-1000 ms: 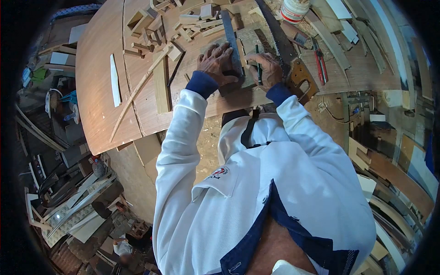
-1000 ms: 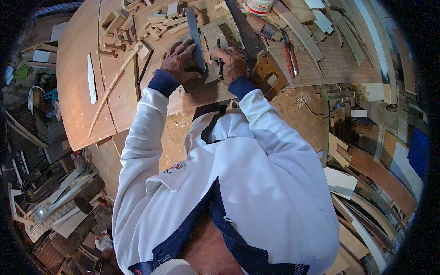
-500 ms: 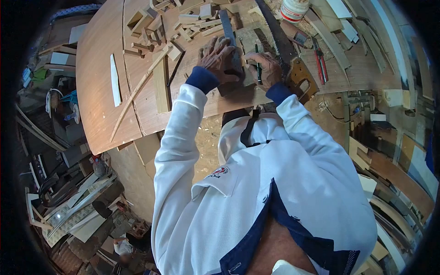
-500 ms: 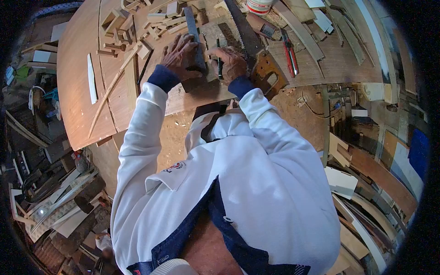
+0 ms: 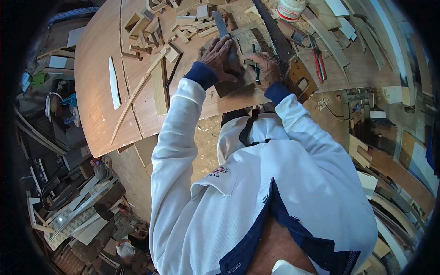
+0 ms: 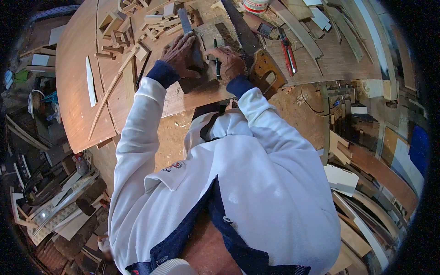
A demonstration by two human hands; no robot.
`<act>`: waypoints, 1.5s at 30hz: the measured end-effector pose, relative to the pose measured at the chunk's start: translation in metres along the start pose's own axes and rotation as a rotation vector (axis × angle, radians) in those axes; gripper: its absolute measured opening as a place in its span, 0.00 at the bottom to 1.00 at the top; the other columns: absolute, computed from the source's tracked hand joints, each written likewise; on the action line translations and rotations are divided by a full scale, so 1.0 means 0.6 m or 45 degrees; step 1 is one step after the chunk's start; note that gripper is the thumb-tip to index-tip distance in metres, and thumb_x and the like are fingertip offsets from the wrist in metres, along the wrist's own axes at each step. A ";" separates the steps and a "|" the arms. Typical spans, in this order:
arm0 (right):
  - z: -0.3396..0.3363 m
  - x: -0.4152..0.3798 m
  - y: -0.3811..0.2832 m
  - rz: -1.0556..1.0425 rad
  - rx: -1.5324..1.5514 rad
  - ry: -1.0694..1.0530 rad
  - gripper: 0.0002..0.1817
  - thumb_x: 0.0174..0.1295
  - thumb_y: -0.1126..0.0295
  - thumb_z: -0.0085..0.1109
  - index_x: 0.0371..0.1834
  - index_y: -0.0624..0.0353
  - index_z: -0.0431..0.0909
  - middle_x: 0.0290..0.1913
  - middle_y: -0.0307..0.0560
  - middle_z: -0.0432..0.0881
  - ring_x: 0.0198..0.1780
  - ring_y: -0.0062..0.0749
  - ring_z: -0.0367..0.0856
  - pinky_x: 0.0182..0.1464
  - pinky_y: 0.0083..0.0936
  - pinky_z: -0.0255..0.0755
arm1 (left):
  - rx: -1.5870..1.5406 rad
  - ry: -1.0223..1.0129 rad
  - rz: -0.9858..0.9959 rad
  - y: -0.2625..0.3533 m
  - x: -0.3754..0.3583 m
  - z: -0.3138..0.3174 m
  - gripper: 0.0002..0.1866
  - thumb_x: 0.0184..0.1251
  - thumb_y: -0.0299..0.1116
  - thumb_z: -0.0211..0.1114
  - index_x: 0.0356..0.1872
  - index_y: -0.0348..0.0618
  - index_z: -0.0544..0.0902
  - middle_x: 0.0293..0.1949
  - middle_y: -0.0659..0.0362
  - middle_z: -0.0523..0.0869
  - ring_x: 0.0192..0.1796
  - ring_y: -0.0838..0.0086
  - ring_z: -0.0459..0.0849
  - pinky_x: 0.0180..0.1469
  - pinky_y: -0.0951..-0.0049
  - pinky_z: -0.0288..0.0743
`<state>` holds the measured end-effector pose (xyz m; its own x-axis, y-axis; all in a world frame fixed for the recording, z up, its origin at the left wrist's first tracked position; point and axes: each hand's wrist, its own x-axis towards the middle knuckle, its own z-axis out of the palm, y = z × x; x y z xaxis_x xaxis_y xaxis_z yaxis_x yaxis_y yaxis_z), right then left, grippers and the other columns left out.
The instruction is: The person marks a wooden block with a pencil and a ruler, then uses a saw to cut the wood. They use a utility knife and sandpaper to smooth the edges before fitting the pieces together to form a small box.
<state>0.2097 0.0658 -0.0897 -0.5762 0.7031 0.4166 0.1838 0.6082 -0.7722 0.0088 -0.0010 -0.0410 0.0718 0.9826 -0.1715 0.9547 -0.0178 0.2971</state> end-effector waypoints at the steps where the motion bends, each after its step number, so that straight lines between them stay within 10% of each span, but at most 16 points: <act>1: 0.000 0.001 -0.002 0.000 0.001 0.001 0.16 0.50 0.74 0.61 0.43 0.44 0.81 0.41 0.45 0.83 0.44 0.48 0.78 0.46 0.37 0.74 | -0.024 0.025 0.003 0.000 0.000 -0.001 0.68 0.28 0.64 0.77 0.73 0.43 0.52 0.75 0.52 0.51 0.76 0.47 0.44 0.73 0.48 0.48; 45: -0.007 0.006 -0.012 0.001 0.030 -0.017 0.12 0.54 0.70 0.61 0.42 0.47 0.81 0.41 0.46 0.83 0.45 0.50 0.78 0.48 0.39 0.74 | -0.064 0.133 -0.170 0.010 -0.020 0.015 0.66 0.28 0.62 0.78 0.73 0.44 0.55 0.74 0.49 0.51 0.77 0.53 0.45 0.74 0.45 0.41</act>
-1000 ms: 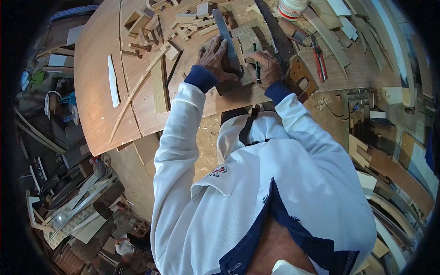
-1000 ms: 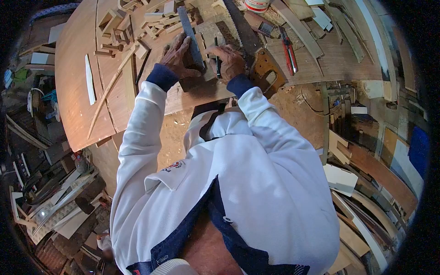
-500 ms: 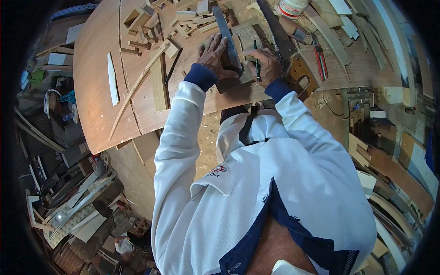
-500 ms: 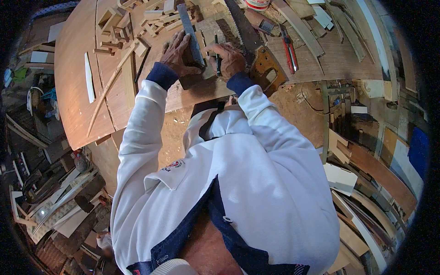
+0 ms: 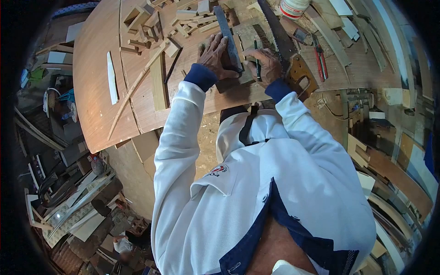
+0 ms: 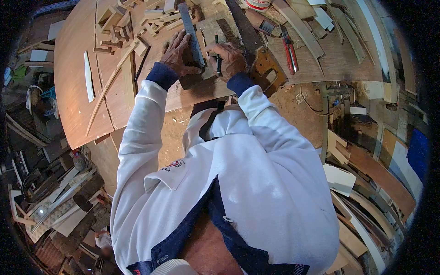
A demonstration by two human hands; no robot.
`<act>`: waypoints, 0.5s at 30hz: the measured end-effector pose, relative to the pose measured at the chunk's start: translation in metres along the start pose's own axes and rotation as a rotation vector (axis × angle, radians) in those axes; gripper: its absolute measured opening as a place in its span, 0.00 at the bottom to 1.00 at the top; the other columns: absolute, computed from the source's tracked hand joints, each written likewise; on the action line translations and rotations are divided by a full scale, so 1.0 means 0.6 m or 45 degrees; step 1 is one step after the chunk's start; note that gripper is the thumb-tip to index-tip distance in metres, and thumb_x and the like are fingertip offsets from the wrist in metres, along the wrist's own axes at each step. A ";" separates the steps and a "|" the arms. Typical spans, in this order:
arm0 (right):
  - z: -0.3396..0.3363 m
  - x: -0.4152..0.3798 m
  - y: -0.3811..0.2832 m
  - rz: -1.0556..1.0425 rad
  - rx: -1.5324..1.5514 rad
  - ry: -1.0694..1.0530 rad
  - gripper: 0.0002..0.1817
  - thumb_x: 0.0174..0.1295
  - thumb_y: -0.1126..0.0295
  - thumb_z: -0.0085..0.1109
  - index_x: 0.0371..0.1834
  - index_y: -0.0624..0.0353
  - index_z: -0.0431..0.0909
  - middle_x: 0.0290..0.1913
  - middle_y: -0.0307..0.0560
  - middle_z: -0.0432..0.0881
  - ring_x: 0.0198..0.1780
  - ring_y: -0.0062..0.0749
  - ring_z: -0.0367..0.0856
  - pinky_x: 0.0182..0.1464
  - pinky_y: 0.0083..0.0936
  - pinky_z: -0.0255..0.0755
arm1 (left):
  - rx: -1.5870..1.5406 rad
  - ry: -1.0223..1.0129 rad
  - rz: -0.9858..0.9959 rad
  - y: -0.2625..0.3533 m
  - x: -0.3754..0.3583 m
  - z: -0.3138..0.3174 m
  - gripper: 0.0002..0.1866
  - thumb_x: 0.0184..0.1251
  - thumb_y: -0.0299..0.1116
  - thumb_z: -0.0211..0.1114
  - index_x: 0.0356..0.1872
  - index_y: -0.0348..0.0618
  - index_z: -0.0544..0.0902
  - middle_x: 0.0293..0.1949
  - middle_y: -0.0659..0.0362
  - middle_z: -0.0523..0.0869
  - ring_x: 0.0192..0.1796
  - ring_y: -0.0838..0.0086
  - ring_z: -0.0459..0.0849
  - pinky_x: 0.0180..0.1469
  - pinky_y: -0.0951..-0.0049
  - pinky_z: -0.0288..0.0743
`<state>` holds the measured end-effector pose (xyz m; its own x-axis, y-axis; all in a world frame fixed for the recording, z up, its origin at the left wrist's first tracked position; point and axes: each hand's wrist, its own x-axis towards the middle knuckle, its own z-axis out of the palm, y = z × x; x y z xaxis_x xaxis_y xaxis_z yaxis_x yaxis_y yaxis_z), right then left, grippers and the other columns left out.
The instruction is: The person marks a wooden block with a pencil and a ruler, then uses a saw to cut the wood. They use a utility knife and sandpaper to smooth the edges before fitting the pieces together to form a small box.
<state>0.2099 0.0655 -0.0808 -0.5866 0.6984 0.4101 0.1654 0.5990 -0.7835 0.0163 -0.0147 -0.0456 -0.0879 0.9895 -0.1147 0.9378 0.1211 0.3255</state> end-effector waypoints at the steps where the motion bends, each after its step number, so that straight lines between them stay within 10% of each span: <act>1: 0.000 0.000 0.001 0.000 0.000 0.000 0.12 0.54 0.70 0.61 0.42 0.47 0.81 0.41 0.46 0.83 0.45 0.50 0.78 0.48 0.39 0.74 | -0.005 0.003 0.002 0.000 0.000 0.000 0.66 0.28 0.62 0.78 0.73 0.44 0.54 0.74 0.49 0.51 0.77 0.53 0.45 0.74 0.45 0.41; 15: 0.003 -0.002 0.007 -0.010 -0.039 -0.009 0.13 0.53 0.71 0.60 0.43 0.46 0.80 0.40 0.47 0.83 0.44 0.51 0.78 0.47 0.40 0.73 | -0.013 0.023 0.006 -0.002 0.002 0.007 0.66 0.29 0.62 0.78 0.73 0.46 0.54 0.74 0.50 0.52 0.77 0.53 0.45 0.73 0.42 0.39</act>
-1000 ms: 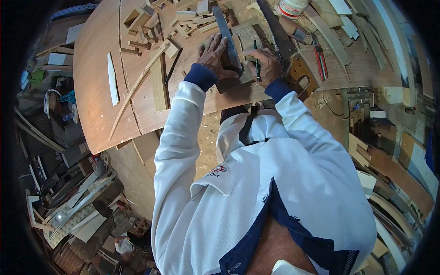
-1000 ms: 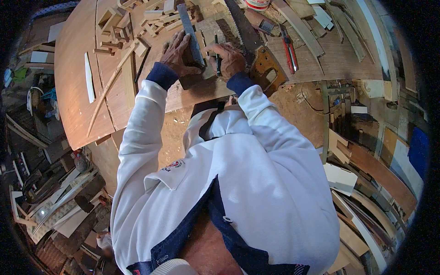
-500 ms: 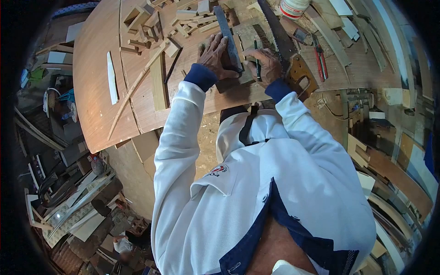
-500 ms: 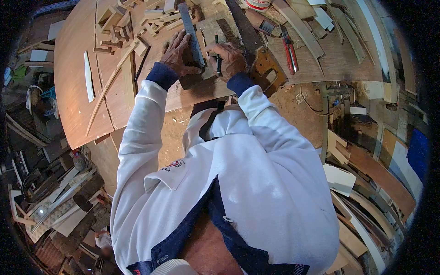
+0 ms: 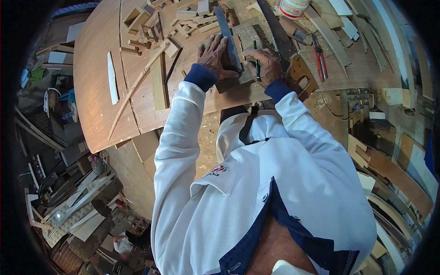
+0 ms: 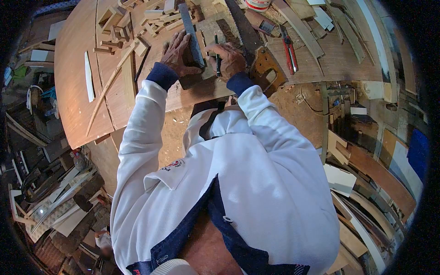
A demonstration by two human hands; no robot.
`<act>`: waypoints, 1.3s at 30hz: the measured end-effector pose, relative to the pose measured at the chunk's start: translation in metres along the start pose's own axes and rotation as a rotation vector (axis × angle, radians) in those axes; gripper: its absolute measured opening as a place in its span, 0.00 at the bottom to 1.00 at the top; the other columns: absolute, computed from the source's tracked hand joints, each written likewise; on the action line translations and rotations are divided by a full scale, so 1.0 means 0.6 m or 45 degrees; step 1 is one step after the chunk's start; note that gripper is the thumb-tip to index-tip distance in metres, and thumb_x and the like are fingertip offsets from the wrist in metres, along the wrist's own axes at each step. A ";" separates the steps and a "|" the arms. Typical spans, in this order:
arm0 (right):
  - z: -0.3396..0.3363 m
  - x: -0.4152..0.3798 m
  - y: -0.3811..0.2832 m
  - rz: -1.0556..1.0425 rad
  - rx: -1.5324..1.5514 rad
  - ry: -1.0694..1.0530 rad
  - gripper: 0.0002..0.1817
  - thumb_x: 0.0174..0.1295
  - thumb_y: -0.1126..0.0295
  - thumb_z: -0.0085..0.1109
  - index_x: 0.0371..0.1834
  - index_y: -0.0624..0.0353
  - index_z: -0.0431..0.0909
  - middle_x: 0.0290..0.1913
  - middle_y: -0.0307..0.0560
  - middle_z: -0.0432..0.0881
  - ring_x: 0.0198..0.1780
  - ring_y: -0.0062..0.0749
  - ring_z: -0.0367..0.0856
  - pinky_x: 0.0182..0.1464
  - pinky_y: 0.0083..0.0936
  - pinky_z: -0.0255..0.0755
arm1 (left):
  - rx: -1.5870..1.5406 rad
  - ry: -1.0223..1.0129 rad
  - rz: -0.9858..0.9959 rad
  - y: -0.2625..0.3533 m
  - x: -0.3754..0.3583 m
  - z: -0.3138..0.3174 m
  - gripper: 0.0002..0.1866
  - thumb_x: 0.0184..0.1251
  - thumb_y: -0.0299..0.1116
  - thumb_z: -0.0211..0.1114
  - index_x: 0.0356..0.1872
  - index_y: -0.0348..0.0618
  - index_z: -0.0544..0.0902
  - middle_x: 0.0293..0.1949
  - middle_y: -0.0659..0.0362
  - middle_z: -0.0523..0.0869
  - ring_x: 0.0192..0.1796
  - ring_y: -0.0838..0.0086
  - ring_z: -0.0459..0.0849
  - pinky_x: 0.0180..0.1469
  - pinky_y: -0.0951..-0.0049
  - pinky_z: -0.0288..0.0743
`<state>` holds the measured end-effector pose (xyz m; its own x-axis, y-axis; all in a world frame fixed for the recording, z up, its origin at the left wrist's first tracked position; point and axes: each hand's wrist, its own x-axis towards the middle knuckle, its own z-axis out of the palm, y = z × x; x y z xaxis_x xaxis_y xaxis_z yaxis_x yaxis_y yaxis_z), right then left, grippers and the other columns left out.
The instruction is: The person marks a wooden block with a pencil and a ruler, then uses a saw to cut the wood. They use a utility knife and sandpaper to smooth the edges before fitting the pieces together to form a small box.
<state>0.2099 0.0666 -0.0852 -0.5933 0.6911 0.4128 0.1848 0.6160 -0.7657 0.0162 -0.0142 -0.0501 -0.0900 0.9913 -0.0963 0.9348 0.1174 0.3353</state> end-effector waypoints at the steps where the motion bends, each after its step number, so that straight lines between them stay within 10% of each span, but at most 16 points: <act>1: 0.001 0.000 0.002 -0.001 0.001 0.000 0.13 0.53 0.71 0.60 0.43 0.46 0.80 0.40 0.47 0.83 0.44 0.51 0.78 0.47 0.40 0.73 | 0.000 -0.003 -0.001 0.000 0.000 0.000 0.66 0.29 0.62 0.78 0.73 0.46 0.54 0.74 0.50 0.52 0.77 0.53 0.45 0.73 0.42 0.39; 39: 0.001 0.001 -0.001 -0.003 0.023 0.029 0.11 0.53 0.68 0.62 0.41 0.47 0.81 0.39 0.47 0.83 0.44 0.50 0.78 0.46 0.40 0.73 | 0.018 0.021 0.001 0.003 0.000 0.000 0.65 0.30 0.62 0.77 0.72 0.43 0.56 0.74 0.49 0.52 0.76 0.53 0.45 0.73 0.43 0.41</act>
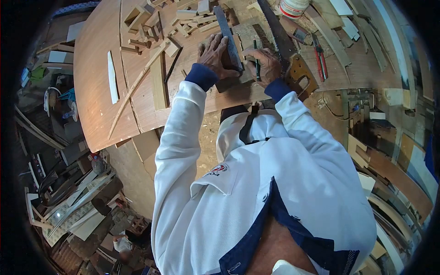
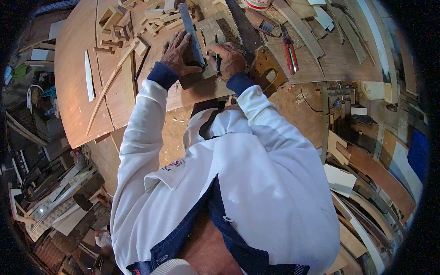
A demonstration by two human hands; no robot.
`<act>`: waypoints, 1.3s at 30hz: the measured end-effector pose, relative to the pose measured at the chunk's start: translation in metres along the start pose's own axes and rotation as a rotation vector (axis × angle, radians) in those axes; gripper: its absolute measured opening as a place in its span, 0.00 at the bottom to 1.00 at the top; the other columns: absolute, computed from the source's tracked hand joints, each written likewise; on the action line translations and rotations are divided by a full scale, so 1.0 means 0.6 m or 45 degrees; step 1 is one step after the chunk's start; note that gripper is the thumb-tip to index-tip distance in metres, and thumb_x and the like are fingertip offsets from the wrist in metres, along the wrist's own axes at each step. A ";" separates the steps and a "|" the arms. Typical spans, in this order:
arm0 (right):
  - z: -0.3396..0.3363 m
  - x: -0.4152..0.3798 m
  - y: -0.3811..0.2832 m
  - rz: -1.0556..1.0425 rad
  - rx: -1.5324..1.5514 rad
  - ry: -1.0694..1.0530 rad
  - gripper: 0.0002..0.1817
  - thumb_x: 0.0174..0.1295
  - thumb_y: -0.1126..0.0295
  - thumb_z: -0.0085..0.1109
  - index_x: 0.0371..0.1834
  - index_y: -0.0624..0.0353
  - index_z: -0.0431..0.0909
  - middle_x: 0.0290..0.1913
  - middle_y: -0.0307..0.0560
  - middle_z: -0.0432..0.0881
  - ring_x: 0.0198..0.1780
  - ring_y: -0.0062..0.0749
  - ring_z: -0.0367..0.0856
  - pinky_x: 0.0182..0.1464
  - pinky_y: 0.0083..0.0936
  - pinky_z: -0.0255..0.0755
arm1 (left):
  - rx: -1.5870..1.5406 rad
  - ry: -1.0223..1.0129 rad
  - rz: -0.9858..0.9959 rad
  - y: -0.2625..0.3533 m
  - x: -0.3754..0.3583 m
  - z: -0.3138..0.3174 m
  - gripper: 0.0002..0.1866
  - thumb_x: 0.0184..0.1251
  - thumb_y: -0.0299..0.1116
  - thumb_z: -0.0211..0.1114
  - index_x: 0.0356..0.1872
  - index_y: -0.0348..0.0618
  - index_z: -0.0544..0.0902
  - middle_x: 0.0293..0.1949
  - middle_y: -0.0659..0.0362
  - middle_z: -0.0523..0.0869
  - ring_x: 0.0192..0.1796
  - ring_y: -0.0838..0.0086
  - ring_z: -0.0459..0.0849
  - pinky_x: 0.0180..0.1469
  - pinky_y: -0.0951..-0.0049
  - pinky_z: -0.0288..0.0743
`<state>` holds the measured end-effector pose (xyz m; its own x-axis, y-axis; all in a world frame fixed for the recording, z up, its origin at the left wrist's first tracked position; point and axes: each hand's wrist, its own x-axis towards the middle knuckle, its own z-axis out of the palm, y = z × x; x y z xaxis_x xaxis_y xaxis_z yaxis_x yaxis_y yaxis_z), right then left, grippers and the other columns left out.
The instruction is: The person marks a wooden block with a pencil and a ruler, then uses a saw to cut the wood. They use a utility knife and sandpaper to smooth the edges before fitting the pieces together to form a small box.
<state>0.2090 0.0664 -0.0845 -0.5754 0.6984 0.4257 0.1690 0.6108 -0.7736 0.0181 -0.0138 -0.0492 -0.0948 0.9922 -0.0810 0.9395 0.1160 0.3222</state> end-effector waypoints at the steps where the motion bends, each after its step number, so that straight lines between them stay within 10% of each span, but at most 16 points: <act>1: 0.001 -0.001 0.002 0.000 -0.002 0.000 0.11 0.53 0.68 0.62 0.41 0.47 0.81 0.39 0.47 0.83 0.44 0.50 0.78 0.46 0.40 0.73 | -0.009 -0.004 -0.003 0.001 0.000 -0.001 0.64 0.30 0.62 0.77 0.72 0.43 0.56 0.74 0.49 0.52 0.76 0.53 0.45 0.73 0.42 0.40; 39: 0.009 0.091 0.020 0.369 0.082 -0.162 0.20 0.61 0.53 0.52 0.46 0.56 0.76 0.39 0.56 0.81 0.41 0.51 0.80 0.45 0.39 0.73 | 0.081 -0.073 0.009 0.006 0.002 -0.018 0.64 0.32 0.65 0.75 0.72 0.42 0.56 0.73 0.47 0.53 0.75 0.52 0.48 0.72 0.44 0.47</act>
<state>0.1752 0.1095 -0.0729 -0.6068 0.7850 0.1244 0.2915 0.3654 -0.8840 0.0179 -0.0116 -0.0377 -0.0706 0.9886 -0.1330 0.9594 0.1038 0.2622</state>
